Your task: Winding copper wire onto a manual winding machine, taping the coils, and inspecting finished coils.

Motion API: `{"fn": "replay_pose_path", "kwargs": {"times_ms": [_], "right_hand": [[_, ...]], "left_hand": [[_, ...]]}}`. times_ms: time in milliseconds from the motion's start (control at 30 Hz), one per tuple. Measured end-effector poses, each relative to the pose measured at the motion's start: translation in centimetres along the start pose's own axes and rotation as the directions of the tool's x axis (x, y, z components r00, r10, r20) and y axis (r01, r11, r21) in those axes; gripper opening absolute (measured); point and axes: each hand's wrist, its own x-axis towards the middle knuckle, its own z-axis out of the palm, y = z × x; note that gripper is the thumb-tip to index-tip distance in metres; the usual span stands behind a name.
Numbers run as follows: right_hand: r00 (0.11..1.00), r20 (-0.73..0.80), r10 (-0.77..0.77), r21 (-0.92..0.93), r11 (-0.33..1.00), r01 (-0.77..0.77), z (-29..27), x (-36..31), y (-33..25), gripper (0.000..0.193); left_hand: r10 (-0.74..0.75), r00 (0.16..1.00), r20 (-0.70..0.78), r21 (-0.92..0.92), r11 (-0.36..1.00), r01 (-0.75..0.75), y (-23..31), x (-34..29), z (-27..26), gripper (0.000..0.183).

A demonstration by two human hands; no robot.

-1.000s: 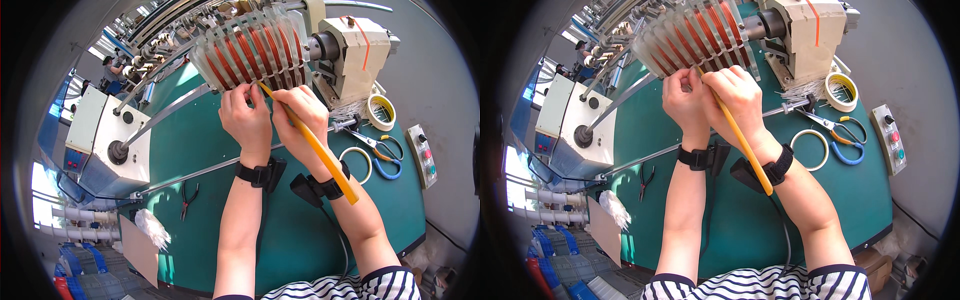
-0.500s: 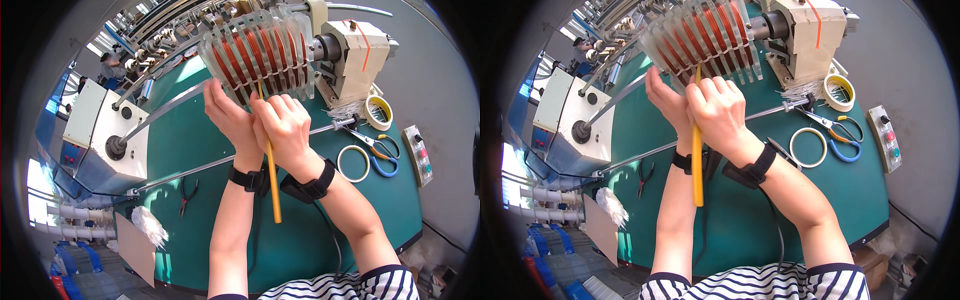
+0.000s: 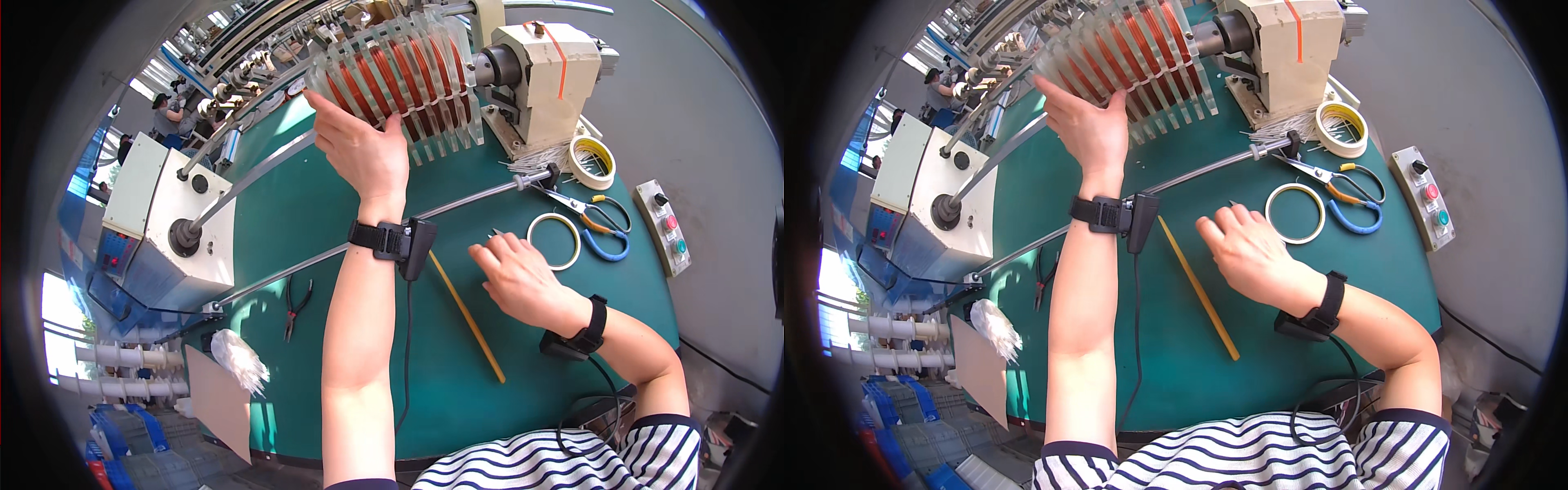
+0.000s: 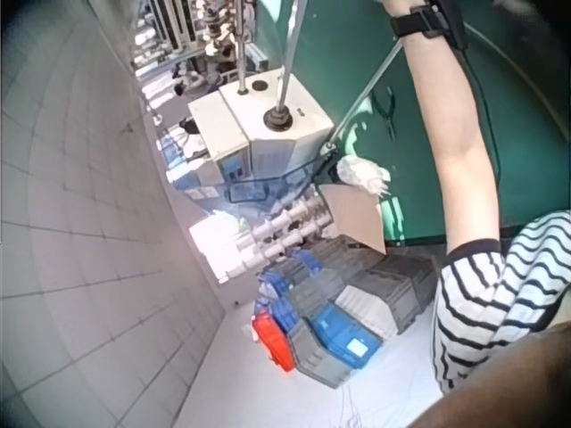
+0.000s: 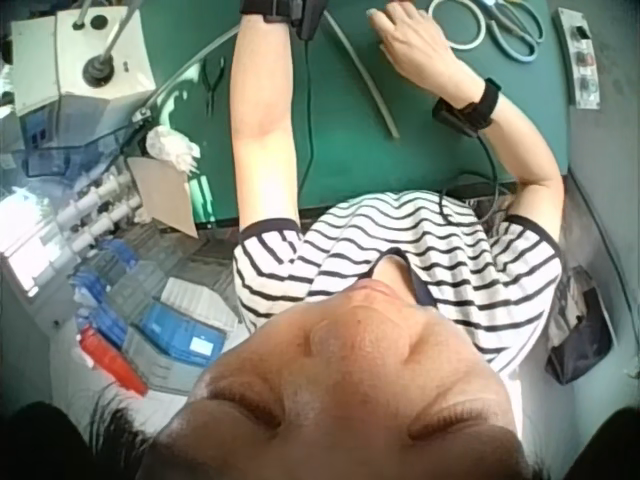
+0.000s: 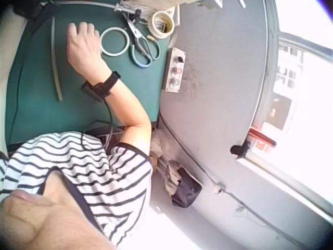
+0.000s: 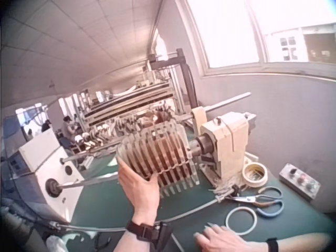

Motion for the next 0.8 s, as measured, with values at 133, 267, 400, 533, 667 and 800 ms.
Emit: {"fn": "replay_pose_path", "kwargs": {"times_ms": [133, 267, 400, 533, 667, 800], "right_hand": [[0.99, -0.028, 0.135, -0.119, 0.983, -0.138, -0.1, -0.9, 2.1, 0.026], [0.997, 0.009, 0.074, -0.312, 0.948, -0.067, 0.8, -0.9, 3.3, 0.016], [0.989, -0.071, 0.128, -0.234, 0.962, -0.142, 0.9, -0.5, 3.9, 0.008], [0.9, -0.199, 0.388, 0.319, 0.894, -0.315, -0.7, 0.5, 4.5, 0.01], [0.768, 0.133, 0.626, 0.782, 0.41, -0.47, -2.9, 3.2, 5.0, 0.023], [0.763, 0.221, 0.607, 0.876, 0.22, -0.429, -4.8, 6.4, 4.6, 0.028]], "left_hand": [[-0.01, 1.0, 0.0, 0.012, 1.0, 0.01, 0.2, -0.1, -0.3, 0.105], [-0.007, 1.0, -0.002, 0.028, 1.0, 0.007, 0.4, 0.1, -0.7, 0.106], [0.035, 0.999, -0.021, -0.004, 0.999, -0.035, -0.3, 0.0, -0.6, 0.101], [0.06, 0.998, 0.025, -0.155, 0.986, -0.055, -2.3, -0.4, -1.9, 0.085], [-0.01, 0.999, 0.032, -0.211, 0.977, 0.016, -4.7, -3.4, -2.4, 0.059], [-0.075, 0.966, 0.246, -0.298, 0.943, 0.15, -7.2, -5.5, -1.1, 0.033]]}}
